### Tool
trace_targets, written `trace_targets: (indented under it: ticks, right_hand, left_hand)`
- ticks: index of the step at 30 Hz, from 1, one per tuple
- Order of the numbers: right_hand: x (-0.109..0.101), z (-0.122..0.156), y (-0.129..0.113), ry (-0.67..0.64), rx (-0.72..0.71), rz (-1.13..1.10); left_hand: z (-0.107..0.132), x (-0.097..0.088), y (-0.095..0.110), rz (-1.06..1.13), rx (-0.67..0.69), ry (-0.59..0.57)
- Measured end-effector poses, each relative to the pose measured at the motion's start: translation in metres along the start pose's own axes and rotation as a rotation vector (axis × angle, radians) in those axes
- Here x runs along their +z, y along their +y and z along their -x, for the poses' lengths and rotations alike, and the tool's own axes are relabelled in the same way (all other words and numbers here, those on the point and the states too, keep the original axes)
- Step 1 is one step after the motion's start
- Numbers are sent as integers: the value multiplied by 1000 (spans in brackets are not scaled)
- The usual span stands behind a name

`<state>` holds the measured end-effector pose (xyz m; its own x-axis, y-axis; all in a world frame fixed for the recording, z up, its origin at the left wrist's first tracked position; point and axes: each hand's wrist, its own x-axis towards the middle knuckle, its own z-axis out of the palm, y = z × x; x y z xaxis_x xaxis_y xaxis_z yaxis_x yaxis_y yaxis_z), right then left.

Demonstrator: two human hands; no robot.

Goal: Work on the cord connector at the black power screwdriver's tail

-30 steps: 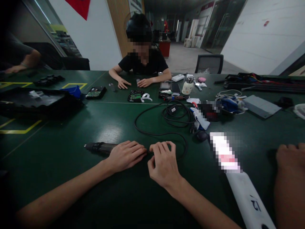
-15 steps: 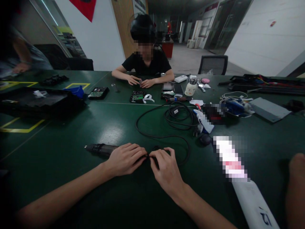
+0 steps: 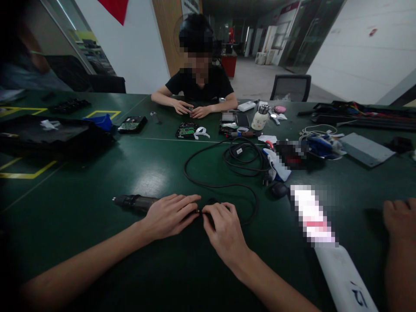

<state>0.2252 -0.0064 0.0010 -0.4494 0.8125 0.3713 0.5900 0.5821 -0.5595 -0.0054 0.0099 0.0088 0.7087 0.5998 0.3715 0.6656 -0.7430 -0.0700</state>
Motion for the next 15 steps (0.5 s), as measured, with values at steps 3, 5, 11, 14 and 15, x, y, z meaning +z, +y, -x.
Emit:
trace_targets:
  ticks: [3, 5, 11, 14, 15]
  right_hand:
    - [0, -1, 0, 14, -10, 23]
    - [0, -1, 0, 21, -7, 35]
    - [2, 1, 2, 15, 5, 3]
    - [2, 2, 2, 14, 13, -26]
    - [2, 1, 2, 14, 15, -31]
  left_hand:
    - [0, -1, 0, 2, 15, -13]
    - [1, -1, -1, 12, 43, -21]
    - [3, 3, -2, -20, 32, 9]
    - [2, 2, -2, -13, 47, -10]
    - [2, 2, -2, -13, 60, -18]
